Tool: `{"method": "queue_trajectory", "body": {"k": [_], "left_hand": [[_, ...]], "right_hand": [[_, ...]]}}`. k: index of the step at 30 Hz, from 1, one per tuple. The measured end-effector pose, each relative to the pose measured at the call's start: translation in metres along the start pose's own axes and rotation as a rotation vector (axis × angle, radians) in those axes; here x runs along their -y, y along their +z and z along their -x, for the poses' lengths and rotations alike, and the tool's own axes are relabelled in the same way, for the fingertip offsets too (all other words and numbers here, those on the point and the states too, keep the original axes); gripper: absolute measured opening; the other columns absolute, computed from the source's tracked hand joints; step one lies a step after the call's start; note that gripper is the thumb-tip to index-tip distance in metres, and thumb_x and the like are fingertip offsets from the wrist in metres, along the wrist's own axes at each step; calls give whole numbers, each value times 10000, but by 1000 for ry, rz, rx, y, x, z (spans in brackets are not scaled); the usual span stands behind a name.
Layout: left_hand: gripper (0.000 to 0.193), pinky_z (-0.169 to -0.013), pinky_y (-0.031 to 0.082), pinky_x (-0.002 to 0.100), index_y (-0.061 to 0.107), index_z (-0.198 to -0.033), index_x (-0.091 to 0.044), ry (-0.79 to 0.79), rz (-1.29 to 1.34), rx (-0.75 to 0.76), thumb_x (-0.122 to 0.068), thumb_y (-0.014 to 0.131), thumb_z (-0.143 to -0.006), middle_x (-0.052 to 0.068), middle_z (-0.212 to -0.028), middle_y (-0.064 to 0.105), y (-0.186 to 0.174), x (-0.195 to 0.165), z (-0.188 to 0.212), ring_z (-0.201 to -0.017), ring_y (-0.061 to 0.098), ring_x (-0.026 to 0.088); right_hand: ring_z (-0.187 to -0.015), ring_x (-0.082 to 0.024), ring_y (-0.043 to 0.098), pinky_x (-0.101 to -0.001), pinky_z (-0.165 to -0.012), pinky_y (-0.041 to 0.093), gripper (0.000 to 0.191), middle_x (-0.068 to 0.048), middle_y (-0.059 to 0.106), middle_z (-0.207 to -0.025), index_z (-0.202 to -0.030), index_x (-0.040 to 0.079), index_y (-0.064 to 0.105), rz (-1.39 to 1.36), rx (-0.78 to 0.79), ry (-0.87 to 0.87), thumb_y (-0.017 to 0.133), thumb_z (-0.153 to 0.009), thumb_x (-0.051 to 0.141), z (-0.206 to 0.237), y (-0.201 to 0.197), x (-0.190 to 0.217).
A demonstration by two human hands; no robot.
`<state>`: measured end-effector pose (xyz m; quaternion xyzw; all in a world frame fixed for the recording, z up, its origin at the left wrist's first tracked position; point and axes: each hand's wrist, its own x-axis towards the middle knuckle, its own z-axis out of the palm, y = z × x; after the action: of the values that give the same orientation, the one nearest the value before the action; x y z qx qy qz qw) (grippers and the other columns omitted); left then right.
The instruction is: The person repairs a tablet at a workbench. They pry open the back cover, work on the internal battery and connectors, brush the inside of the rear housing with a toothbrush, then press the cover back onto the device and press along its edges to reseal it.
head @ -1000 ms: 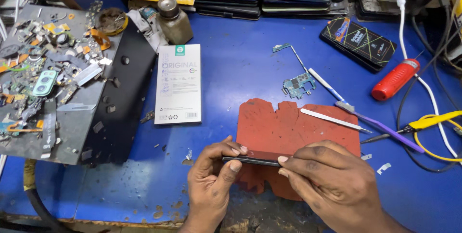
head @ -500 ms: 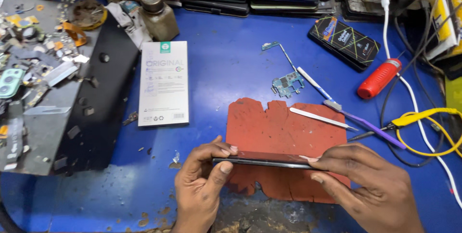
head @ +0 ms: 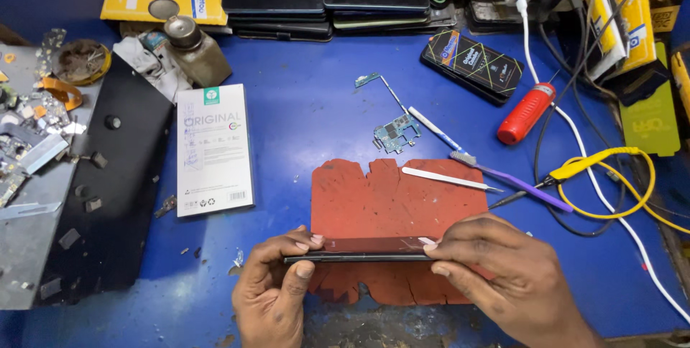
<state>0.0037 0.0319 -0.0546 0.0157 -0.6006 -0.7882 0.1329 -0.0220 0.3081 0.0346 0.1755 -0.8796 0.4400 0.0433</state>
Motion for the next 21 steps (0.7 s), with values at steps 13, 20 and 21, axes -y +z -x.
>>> {"method": "queue_trajectory", "body": {"k": [13, 20, 21], "left_hand": [[111, -975, 473, 404, 593, -1117, -44, -281, 581, -123, -90, 563, -1021, 118, -1112, 671, 31, -23, -14, -1059, 635, 228], [274, -787, 392, 431, 672, -1271, -20, -437, -4, 19, -199, 517, -1134, 167, -1048, 649, 58, -49, -9, -891, 489, 231], [283, -967, 368, 428, 667, -1275, -66, -192, -165, 102, -258, 523, -1126, 135, -1114, 679, 58, -53, -8, -1013, 558, 222]], "right_hand": [[-827, -116, 753, -240, -736, 605, 279, -99, 806, -947, -1059, -3, 775, -217, -212, 144, 793, -782, 17, 16, -19, 0], [-920, -164, 737, -251, -804, 596, 248, -8, 815, -997, -1048, 110, 778, 130, -126, -58, 832, -807, 135, 2, -60, 61], [-922, -158, 755, -253, -807, 603, 258, -5, 809, -999, -1057, 123, 780, 154, -104, -73, 835, -807, 157, 0, -60, 67]]}}
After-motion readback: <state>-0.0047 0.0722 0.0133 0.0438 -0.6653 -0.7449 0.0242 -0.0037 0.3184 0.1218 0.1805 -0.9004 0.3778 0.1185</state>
